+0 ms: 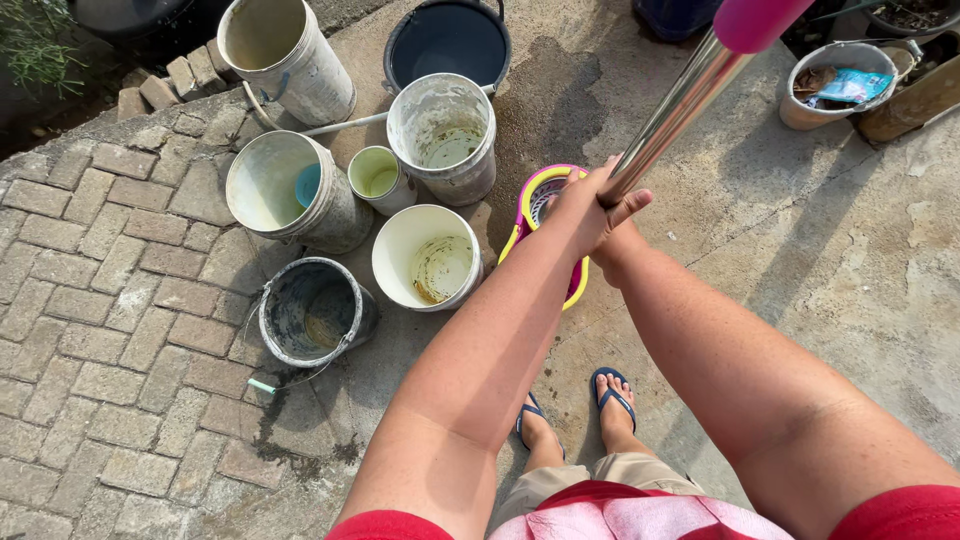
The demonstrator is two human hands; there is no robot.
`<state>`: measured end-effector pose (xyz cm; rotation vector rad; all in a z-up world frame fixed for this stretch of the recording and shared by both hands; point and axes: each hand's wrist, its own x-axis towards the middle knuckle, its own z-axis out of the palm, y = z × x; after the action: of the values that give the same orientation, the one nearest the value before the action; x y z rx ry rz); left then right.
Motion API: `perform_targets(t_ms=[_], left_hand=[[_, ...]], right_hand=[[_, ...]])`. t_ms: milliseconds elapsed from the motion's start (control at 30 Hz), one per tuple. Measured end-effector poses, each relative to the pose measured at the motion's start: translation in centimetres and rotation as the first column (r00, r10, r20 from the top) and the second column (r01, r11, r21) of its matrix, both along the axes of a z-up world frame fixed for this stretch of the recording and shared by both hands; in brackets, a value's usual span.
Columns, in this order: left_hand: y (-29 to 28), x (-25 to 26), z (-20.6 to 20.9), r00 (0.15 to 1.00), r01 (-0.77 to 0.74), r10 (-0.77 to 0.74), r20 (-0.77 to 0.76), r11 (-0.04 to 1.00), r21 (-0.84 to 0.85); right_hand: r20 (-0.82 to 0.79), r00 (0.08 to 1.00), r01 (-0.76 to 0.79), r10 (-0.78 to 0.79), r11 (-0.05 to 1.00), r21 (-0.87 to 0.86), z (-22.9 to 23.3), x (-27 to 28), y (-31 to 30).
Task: The person cleans a mop head by spinning it in a specialized bucket, pours water between several buckets and containers, and rinses the mop head in water.
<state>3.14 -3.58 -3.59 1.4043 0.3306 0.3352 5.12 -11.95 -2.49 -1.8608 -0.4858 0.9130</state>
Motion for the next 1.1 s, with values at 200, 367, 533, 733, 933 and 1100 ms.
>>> perform_targets(t_ms=[200, 367, 533, 733, 933, 1100], left_hand=[[4.8, -8.0, 5.9, 0.98, 0.076, 0.007, -0.201, 0.911, 0.405], [7.0, -13.5, 3.0, 0.927, -0.035, -0.009, -0.375, 0.993, -0.11], [7.1, -13.4, 0.7, 0.936, 0.021, -0.049, -0.348, 0.996, -0.083], [4.5, -7.9, 1.3, 0.925, 0.132, -0.042, -0.377, 0.967, 0.218], [3.5, -1.2, 2.2, 0.985, 0.115, -0.029, -0.172, 0.849, 0.516], [4.0, 3.2, 2.7, 0.984, 0.025, 0.041, -0.174, 0.93, 0.366]], right_hand=[[-0.023, 0.975, 0.214, -0.223, 0.897, 0.387, 3.3, 1.3, 1.6], [-0.088, 0.944, 0.32, -0.318, 0.818, 0.478, 8.7, 0.5, 1.0], [-0.097, 0.926, 0.348, -0.365, 0.721, 0.6, 12.4, -1.2, 0.9], [-0.082, 0.933, 0.273, -0.351, 0.54, 0.796, 19.1, 1.0, 0.1], [0.102, 0.946, 0.07, -0.309, 0.499, 0.864, 25.4, 3.9, -0.7], [0.189, 0.969, -0.101, -0.157, 0.449, 0.888, 28.5, 6.7, -1.2]])
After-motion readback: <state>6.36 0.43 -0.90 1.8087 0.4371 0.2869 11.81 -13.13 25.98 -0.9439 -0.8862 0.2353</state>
